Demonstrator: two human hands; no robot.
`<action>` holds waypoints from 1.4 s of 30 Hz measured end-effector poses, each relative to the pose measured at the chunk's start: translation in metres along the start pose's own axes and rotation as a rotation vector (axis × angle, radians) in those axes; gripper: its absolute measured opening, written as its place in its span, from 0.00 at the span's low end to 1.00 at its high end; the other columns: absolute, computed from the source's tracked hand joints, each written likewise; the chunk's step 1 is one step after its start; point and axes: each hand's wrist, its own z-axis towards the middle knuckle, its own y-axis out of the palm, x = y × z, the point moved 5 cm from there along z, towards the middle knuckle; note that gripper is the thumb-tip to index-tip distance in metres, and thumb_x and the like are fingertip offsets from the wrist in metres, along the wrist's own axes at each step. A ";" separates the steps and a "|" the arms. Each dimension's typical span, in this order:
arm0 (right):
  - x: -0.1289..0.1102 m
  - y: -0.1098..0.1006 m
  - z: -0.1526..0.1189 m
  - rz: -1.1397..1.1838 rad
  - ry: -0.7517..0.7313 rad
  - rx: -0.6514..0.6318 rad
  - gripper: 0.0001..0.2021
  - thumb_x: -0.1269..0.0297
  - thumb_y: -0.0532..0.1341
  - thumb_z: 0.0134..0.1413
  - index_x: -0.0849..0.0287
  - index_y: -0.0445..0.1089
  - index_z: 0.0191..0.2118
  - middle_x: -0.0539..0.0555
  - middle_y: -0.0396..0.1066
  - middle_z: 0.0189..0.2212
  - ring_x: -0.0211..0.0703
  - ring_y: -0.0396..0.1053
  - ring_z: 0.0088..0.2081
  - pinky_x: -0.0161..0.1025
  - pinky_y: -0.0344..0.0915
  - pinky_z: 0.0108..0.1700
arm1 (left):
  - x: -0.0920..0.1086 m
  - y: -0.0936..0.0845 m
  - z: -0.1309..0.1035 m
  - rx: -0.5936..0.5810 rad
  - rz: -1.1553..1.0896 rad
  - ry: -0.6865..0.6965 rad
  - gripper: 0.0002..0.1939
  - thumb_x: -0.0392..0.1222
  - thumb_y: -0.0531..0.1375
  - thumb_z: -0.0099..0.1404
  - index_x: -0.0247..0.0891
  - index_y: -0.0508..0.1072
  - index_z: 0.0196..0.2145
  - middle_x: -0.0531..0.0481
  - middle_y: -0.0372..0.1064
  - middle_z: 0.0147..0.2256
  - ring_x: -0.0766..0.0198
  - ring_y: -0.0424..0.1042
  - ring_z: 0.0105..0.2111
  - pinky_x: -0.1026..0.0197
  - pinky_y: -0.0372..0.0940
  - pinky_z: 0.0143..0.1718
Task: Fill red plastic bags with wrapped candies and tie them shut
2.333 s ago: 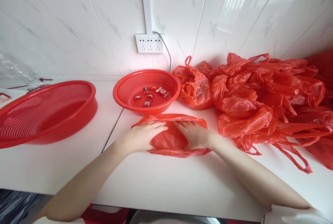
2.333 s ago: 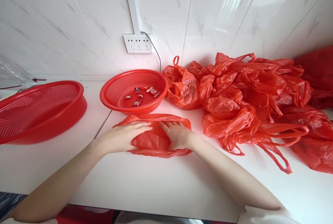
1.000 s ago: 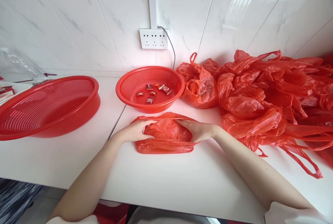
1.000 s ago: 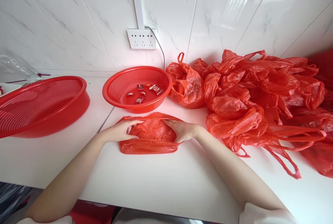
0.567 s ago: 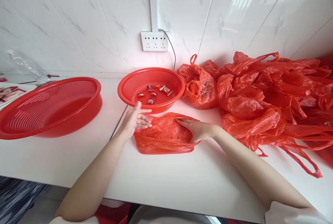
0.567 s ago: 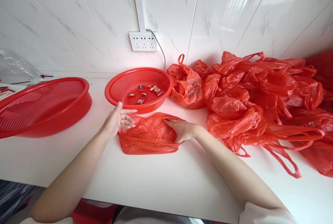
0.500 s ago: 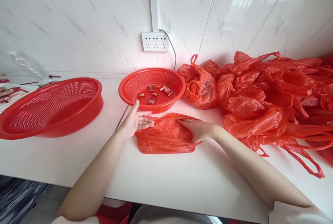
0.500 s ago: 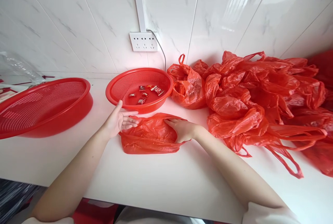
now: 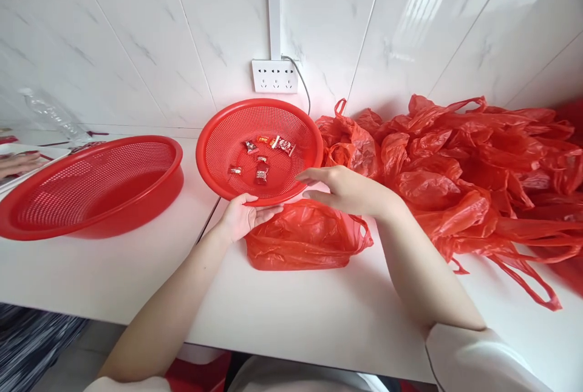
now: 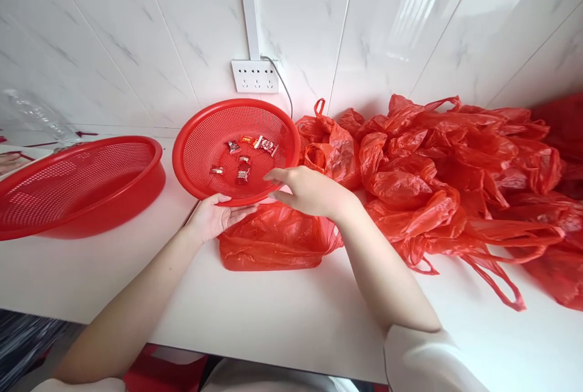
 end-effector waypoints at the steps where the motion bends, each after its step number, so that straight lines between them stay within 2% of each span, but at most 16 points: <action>1: 0.004 0.001 0.004 -0.035 0.042 0.027 0.17 0.64 0.55 0.61 0.52 0.66 0.55 0.53 0.73 0.48 0.48 0.71 0.48 0.44 0.66 0.50 | -0.001 -0.001 0.001 -0.002 -0.006 0.009 0.23 0.38 0.54 0.59 0.22 0.69 0.50 0.30 0.71 0.49 0.49 0.71 0.51 0.63 0.71 0.45; 5: 0.022 0.011 0.009 -0.137 0.148 0.010 0.13 0.65 0.56 0.61 0.52 0.69 0.50 0.54 0.75 0.43 0.48 0.73 0.43 0.42 0.67 0.45 | -0.003 -0.008 0.004 0.022 0.017 0.036 0.20 0.35 0.54 0.57 0.24 0.72 0.46 0.33 0.73 0.47 0.51 0.72 0.50 0.66 0.71 0.43; 10: 0.035 0.003 -0.002 -0.106 0.073 -0.026 0.14 0.64 0.54 0.61 0.52 0.70 0.50 0.53 0.75 0.43 0.46 0.73 0.42 0.42 0.68 0.45 | -0.004 -0.007 0.004 0.076 0.125 0.128 0.16 0.34 0.54 0.57 0.25 0.75 0.39 0.34 0.75 0.43 0.48 0.74 0.46 0.60 0.72 0.42; 14: 0.045 -0.014 -0.010 -0.112 0.070 0.088 0.15 0.64 0.52 0.62 0.53 0.69 0.51 0.53 0.75 0.43 0.46 0.73 0.43 0.42 0.67 0.46 | -0.004 -0.002 0.001 0.077 0.161 0.202 0.14 0.32 0.54 0.56 0.25 0.76 0.35 0.34 0.76 0.42 0.46 0.73 0.47 0.51 0.70 0.46; 17: 0.048 -0.014 -0.006 -0.191 0.085 0.164 0.13 0.65 0.53 0.62 0.55 0.70 0.49 0.55 0.74 0.44 0.47 0.72 0.43 0.42 0.66 0.45 | -0.004 0.000 -0.001 0.058 0.162 0.221 0.12 0.33 0.55 0.55 0.25 0.77 0.34 0.34 0.76 0.42 0.44 0.73 0.48 0.47 0.69 0.47; 22: 0.042 0.020 0.012 -0.200 -0.008 0.096 0.14 0.64 0.51 0.64 0.57 0.69 0.50 0.58 0.73 0.43 0.47 0.71 0.45 0.42 0.65 0.46 | -0.008 0.004 -0.003 0.020 0.194 0.204 0.12 0.34 0.57 0.55 0.26 0.77 0.34 0.35 0.76 0.40 0.43 0.73 0.47 0.45 0.69 0.48; 25: 0.040 0.045 0.019 -0.142 -0.047 0.006 0.19 0.59 0.51 0.64 0.58 0.64 0.57 0.60 0.69 0.52 0.50 0.69 0.51 0.45 0.64 0.52 | -0.009 0.007 -0.005 0.007 0.217 0.217 0.12 0.34 0.58 0.55 0.27 0.77 0.35 0.36 0.76 0.40 0.43 0.73 0.47 0.45 0.70 0.46; 28: 0.041 0.059 0.022 -0.124 -0.038 -0.072 0.25 0.53 0.53 0.63 0.60 0.61 0.60 0.63 0.65 0.57 0.53 0.66 0.55 0.48 0.62 0.55 | -0.009 0.006 -0.005 0.042 0.219 0.249 0.12 0.34 0.59 0.54 0.28 0.77 0.35 0.38 0.77 0.39 0.44 0.73 0.45 0.46 0.72 0.43; 30: 0.039 0.062 0.022 -0.092 -0.085 -0.113 0.24 0.53 0.56 0.60 0.60 0.63 0.59 0.62 0.66 0.55 0.52 0.67 0.54 0.46 0.63 0.54 | -0.008 0.004 -0.005 0.084 0.219 0.282 0.12 0.35 0.59 0.53 0.28 0.77 0.35 0.39 0.77 0.39 0.45 0.74 0.45 0.47 0.72 0.42; 32: 0.037 0.059 0.021 -0.035 -0.145 -0.120 0.19 0.60 0.58 0.59 0.58 0.67 0.54 0.59 0.70 0.51 0.48 0.70 0.50 0.42 0.64 0.52 | -0.006 0.002 -0.004 0.115 0.217 0.310 0.12 0.35 0.59 0.52 0.28 0.77 0.34 0.39 0.77 0.39 0.45 0.73 0.45 0.47 0.72 0.42; 35: 0.039 0.049 0.021 0.034 -0.104 -0.009 0.15 0.69 0.55 0.60 0.57 0.70 0.51 0.55 0.74 0.45 0.43 0.72 0.45 0.40 0.65 0.49 | -0.005 0.000 -0.003 0.110 0.202 0.308 0.12 0.36 0.59 0.52 0.28 0.76 0.34 0.39 0.77 0.38 0.45 0.73 0.46 0.46 0.72 0.43; 38: 0.044 0.042 0.019 0.127 0.004 0.075 0.21 0.70 0.56 0.58 0.56 0.63 0.58 0.53 0.75 0.38 0.41 0.73 0.38 0.39 0.67 0.44 | -0.006 0.000 -0.003 0.090 0.190 0.296 0.12 0.36 0.58 0.52 0.28 0.76 0.33 0.39 0.77 0.37 0.45 0.72 0.47 0.46 0.71 0.44; 42: 0.045 0.039 0.017 0.259 0.049 0.060 0.23 0.70 0.53 0.58 0.57 0.56 0.60 0.51 0.73 0.33 0.40 0.71 0.33 0.38 0.66 0.39 | -0.007 0.000 -0.003 0.078 0.189 0.308 0.12 0.36 0.57 0.53 0.29 0.76 0.34 0.39 0.77 0.38 0.46 0.73 0.46 0.46 0.71 0.44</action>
